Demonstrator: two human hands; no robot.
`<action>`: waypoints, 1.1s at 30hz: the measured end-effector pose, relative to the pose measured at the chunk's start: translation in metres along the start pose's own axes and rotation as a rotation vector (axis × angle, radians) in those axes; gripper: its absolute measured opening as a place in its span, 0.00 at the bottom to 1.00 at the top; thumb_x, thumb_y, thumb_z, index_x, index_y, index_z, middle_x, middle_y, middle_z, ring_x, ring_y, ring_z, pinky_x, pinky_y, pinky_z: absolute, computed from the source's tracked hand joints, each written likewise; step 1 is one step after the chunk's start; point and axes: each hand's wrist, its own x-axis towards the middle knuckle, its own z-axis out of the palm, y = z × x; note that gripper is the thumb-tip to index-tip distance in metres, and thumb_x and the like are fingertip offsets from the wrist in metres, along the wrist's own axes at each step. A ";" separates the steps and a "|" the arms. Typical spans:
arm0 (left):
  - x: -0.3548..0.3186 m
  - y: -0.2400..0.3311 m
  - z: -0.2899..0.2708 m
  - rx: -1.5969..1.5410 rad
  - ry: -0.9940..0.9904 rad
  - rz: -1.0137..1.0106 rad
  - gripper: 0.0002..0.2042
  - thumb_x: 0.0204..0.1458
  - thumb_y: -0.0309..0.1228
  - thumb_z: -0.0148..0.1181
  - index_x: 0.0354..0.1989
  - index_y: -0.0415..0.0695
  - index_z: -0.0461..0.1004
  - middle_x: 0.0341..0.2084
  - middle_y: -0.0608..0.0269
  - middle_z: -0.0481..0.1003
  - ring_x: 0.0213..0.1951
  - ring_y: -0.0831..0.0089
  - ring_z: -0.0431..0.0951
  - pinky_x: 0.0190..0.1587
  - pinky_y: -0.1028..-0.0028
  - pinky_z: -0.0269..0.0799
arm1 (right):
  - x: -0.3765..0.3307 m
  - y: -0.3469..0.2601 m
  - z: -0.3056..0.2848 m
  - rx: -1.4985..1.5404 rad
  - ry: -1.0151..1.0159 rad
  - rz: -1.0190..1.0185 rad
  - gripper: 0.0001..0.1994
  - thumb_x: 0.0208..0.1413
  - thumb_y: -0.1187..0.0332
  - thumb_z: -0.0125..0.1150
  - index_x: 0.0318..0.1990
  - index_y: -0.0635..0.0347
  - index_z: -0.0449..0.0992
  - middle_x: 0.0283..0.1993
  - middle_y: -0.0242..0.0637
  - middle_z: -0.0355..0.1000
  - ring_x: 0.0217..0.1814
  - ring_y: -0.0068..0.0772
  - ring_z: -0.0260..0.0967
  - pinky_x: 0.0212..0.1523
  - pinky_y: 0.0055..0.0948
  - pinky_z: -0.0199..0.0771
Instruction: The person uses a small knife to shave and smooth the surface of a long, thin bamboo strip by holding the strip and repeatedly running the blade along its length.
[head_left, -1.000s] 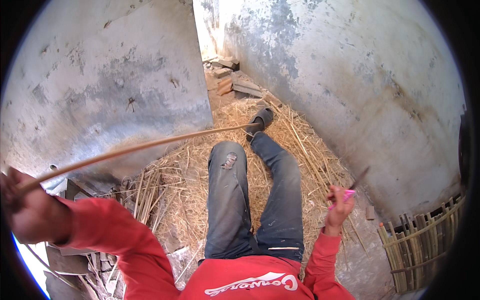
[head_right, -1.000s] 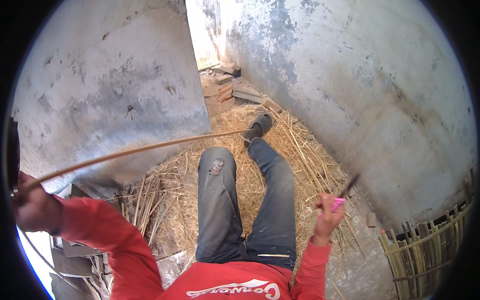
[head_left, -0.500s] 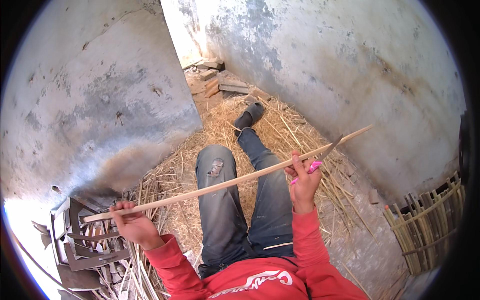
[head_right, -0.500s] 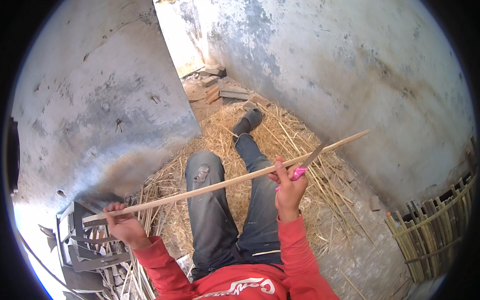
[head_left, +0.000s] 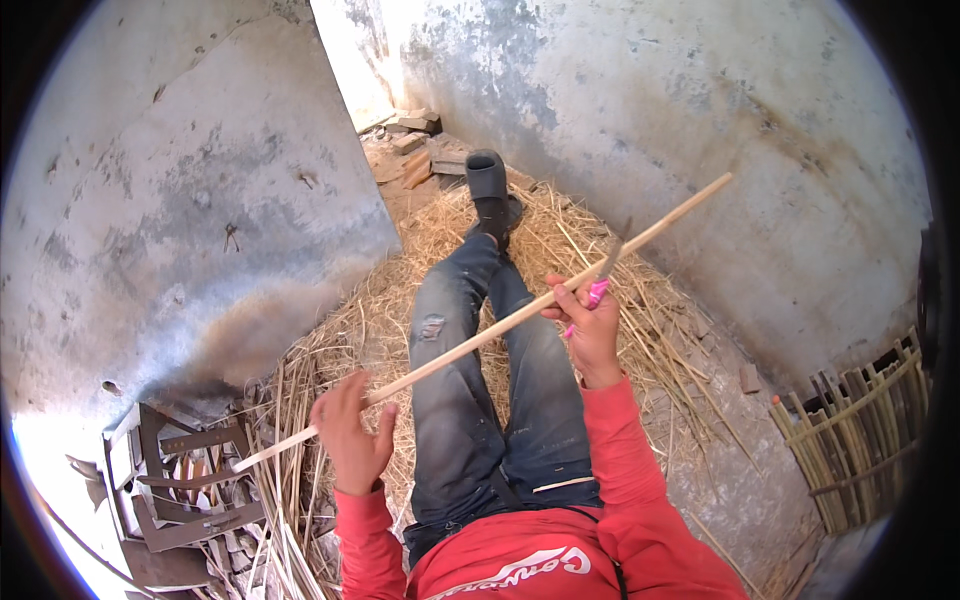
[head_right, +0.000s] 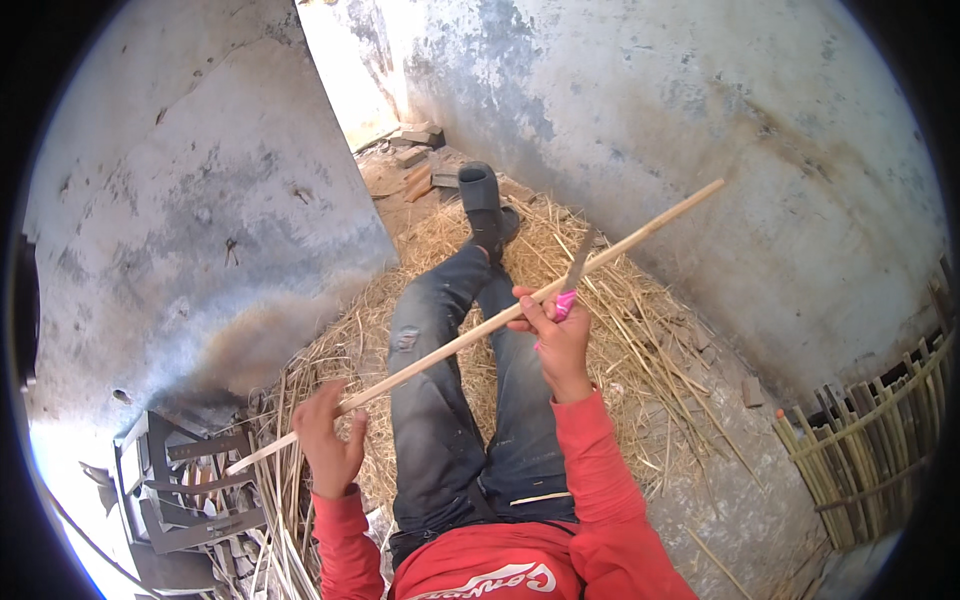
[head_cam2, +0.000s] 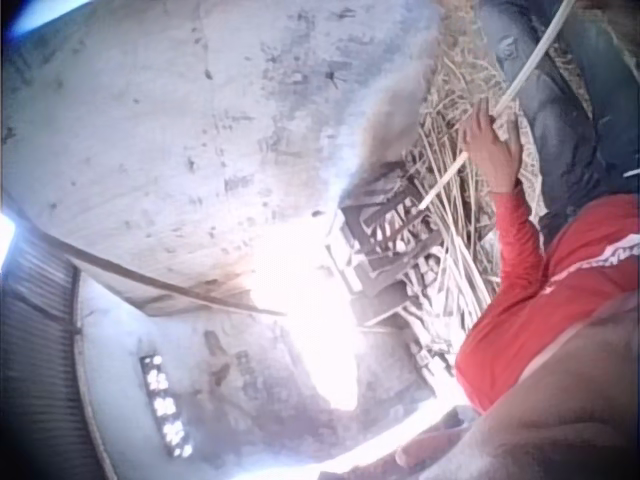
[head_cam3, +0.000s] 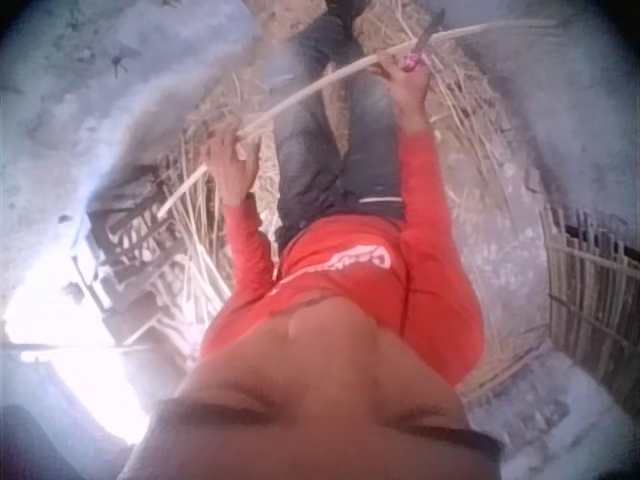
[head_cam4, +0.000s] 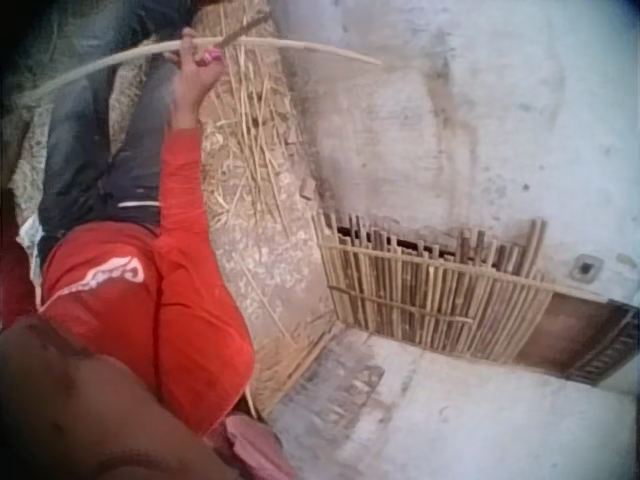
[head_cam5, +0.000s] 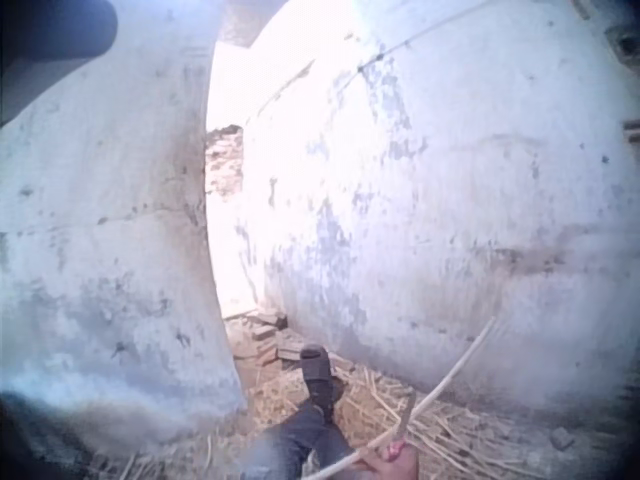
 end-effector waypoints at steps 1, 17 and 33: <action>-0.021 -0.020 0.023 -0.270 -0.299 -0.087 0.12 0.58 0.33 0.64 0.46 0.38 0.81 0.34 0.55 0.81 0.35 0.62 0.81 0.41 0.62 0.76 | 0.004 0.008 0.001 0.002 -0.037 0.008 0.16 0.61 0.81 0.63 0.27 0.55 0.63 0.47 0.53 0.79 0.40 0.32 0.81 0.34 0.30 0.88; -0.139 -0.014 0.114 -0.700 -0.726 -0.481 0.13 0.64 0.34 0.58 0.33 0.37 0.79 0.15 0.51 0.71 0.17 0.60 0.72 0.24 0.63 0.65 | 0.005 0.112 -0.061 -1.176 -0.255 0.040 0.23 0.68 0.49 0.53 0.32 0.61 0.78 0.23 0.46 0.74 0.27 0.50 0.73 0.30 0.44 0.69; -0.110 0.029 0.143 -0.585 -0.711 -0.415 0.08 0.62 0.33 0.58 0.42 0.43 0.80 0.24 0.41 0.76 0.28 0.41 0.78 0.30 0.52 0.72 | -0.063 0.148 -0.007 -1.473 -0.638 -0.049 0.30 0.65 0.41 0.51 0.27 0.61 0.81 0.25 0.56 0.77 0.29 0.62 0.78 0.31 0.56 0.78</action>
